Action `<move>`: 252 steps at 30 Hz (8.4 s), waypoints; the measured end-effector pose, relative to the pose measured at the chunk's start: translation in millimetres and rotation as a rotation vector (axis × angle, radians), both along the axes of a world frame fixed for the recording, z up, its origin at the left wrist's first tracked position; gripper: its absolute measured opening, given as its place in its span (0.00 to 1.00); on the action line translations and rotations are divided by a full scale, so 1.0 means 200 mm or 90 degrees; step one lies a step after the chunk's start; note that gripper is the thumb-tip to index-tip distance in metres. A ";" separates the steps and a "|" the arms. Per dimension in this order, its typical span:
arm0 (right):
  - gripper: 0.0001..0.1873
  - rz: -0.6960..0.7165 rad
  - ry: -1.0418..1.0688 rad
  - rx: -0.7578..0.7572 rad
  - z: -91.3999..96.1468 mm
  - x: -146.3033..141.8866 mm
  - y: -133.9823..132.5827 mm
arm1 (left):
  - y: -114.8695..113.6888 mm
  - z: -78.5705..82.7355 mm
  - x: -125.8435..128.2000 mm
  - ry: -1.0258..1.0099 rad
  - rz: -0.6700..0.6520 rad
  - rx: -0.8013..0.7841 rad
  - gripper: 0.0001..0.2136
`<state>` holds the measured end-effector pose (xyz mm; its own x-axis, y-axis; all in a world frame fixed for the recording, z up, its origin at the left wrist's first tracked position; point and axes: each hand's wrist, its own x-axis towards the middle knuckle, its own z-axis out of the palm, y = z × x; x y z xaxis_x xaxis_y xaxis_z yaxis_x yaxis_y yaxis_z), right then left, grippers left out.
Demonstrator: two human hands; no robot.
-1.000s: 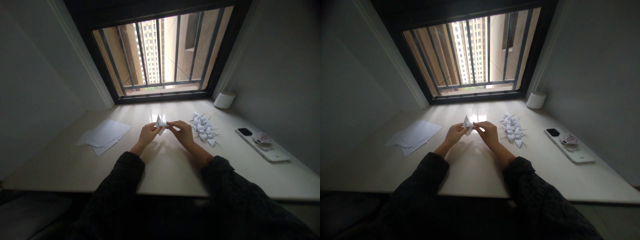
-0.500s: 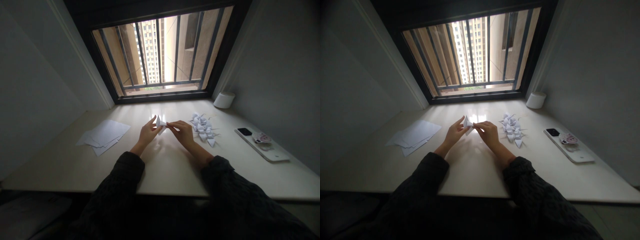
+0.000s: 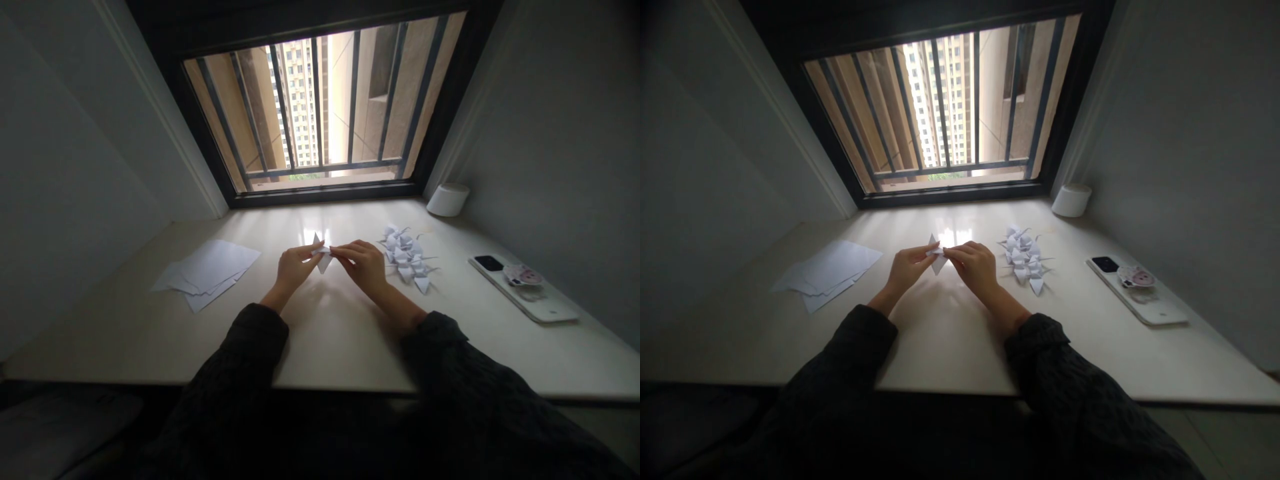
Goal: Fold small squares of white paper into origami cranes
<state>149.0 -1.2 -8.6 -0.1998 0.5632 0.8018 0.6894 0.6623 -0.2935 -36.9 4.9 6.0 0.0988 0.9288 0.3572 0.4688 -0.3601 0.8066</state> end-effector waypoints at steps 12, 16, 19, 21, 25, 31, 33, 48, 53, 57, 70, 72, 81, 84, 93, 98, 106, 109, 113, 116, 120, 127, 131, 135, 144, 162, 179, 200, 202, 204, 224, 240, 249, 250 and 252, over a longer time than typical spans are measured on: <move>0.16 0.060 0.099 -0.058 0.01 -0.03 -0.01 | 0.04 -0.03 0.01 -0.318 -0.081 -0.167 0.21; 0.18 0.100 0.247 -0.158 0.01 -0.04 0.00 | 0.05 -0.03 0.01 -0.373 -0.109 -0.159 0.24; 0.15 0.157 0.333 -0.263 -0.01 -0.04 0.02 | 0.06 -0.03 0.01 -0.379 -0.133 -0.159 0.23; 0.15 0.183 0.362 -0.308 -0.01 -0.04 0.04 | 0.06 -0.03 0.01 -0.374 -0.135 -0.161 0.22; 0.16 0.203 0.383 -0.346 -0.02 -0.05 0.04 | 0.05 -0.03 0.01 -0.372 -0.108 -0.172 0.23; 0.17 0.207 0.394 -0.357 -0.02 -0.06 0.03 | 0.03 -0.01 0.02 -0.368 -0.131 -0.208 0.22; 0.18 0.202 0.395 -0.356 -0.02 -0.06 0.03 | 0.02 -0.01 0.03 -0.361 -0.133 -0.208 0.21; 0.17 0.172 0.415 -0.346 -0.02 -0.07 0.03 | 0.01 -0.03 0.05 -0.386 -0.149 -0.180 0.24; 0.17 0.181 0.407 -0.333 -0.03 -0.07 0.04 | 0.03 -0.04 0.05 -0.350 -0.133 -0.146 0.22; 0.16 0.183 0.411 -0.336 -0.04 -0.06 0.05 | 0.03 -0.03 0.05 -0.342 -0.142 -0.126 0.20; 0.12 0.150 0.418 -0.339 -0.05 -0.04 0.06 | 0.02 -0.03 0.02 -0.217 -0.182 -0.074 0.18; 0.12 0.144 0.418 -0.336 -0.05 -0.04 0.06 | 0.00 0.00 0.02 -0.137 -0.164 -0.008 0.17; 0.12 0.120 0.374 -0.291 -0.04 -0.05 0.04 | -0.06 0.04 0.01 0.080 -0.065 0.334 0.11; 0.13 0.120 0.387 -0.311 -0.04 -0.05 0.04 | -0.04 0.02 0.01 0.052 -0.071 0.387 0.09; 0.14 0.126 0.374 -0.345 -0.05 -0.05 0.05 | -0.06 0.02 0.04 -0.056 -0.057 0.347 0.08; 0.15 0.121 0.373 -0.350 -0.04 -0.06 0.04 | -0.06 0.02 0.04 -0.049 -0.045 0.336 0.07; 0.15 0.115 0.358 -0.365 -0.04 -0.05 0.05 | -0.06 0.03 0.03 -0.007 -0.055 0.353 0.07; 0.14 0.112 0.358 -0.367 -0.05 -0.05 0.05 | -0.06 0.03 0.04 0.017 -0.069 0.373 0.08; 0.14 0.108 0.355 -0.371 -0.05 -0.05 0.05 | -0.06 0.01 0.04 0.019 -0.068 0.397 0.07; 0.15 0.104 0.362 -0.387 -0.06 -0.05 0.06 | -0.06 0.01 0.04 0.016 -0.051 0.416 0.07; 0.17 0.135 0.412 -0.410 -0.08 -0.06 0.07 | -0.07 0.01 0.04 -0.010 -0.034 0.416 0.06; 0.19 0.160 0.458 -0.434 -0.09 -0.06 0.08 | -0.05 0.00 0.03 0.018 -0.035 0.449 0.08; 0.17 0.145 0.453 -0.411 -0.08 -0.05 0.07 | -0.04 -0.01 0.02 0.080 -0.025 0.430 0.13; 0.16 0.168 0.468 -0.392 -0.06 -0.05 0.06 | -0.06 -0.01 0.02 0.092 -0.024 0.398 0.08; 0.15 0.192 0.510 -0.382 -0.06 -0.06 0.06 | -0.05 0.02 0.03 0.044 0.009 0.322 0.18; 0.14 0.269 0.415 -0.319 -0.02 -0.04 0.05 | 0.02 -0.04 0.06 -0.388 -0.121 -0.208 0.20; 0.14 0.325 0.301 -0.335 -0.02 -0.04 0.05 | 0.01 -0.05 0.06 -0.430 -0.148 -0.246 0.21; 0.15 0.240 0.547 -0.465 -0.04 -0.04 0.07 | 0.00 -0.01 0.07 -0.378 -0.161 -0.163 0.30; 0.16 0.231 0.562 -0.476 -0.03 -0.04 0.06 | -0.01 -0.01 0.06 -0.370 -0.163 -0.158 0.27; 0.16 0.227 0.579 -0.474 -0.03 -0.05 0.06 | -0.01 -0.02 0.06 -0.364 -0.167 -0.153 0.23; 0.15 0.202 0.587 -0.506 -0.05 -0.03 0.08 | 0.02 -0.02 0.05 -0.288 -0.073 -0.068 0.11; 0.19 0.205 0.669 -0.475 -0.01 -0.08 0.04 | -0.01 -0.04 0.10 -0.377 -0.079 -0.172 0.28; 0.14 0.206 0.611 -0.456 -0.02 -0.06 0.05 | -0.01 -0.06 0.10 -0.385 -0.095 -0.232 0.24; 0.14 0.196 0.590 -0.453 -0.02 -0.06 0.05 | -0.01 -0.05 0.10 -0.375 -0.098 -0.240 0.21; 0.13 0.172 0.529 -0.437 -0.03 -0.05 0.06 | -0.02 -0.05 0.10 -0.358 -0.100 -0.247 0.20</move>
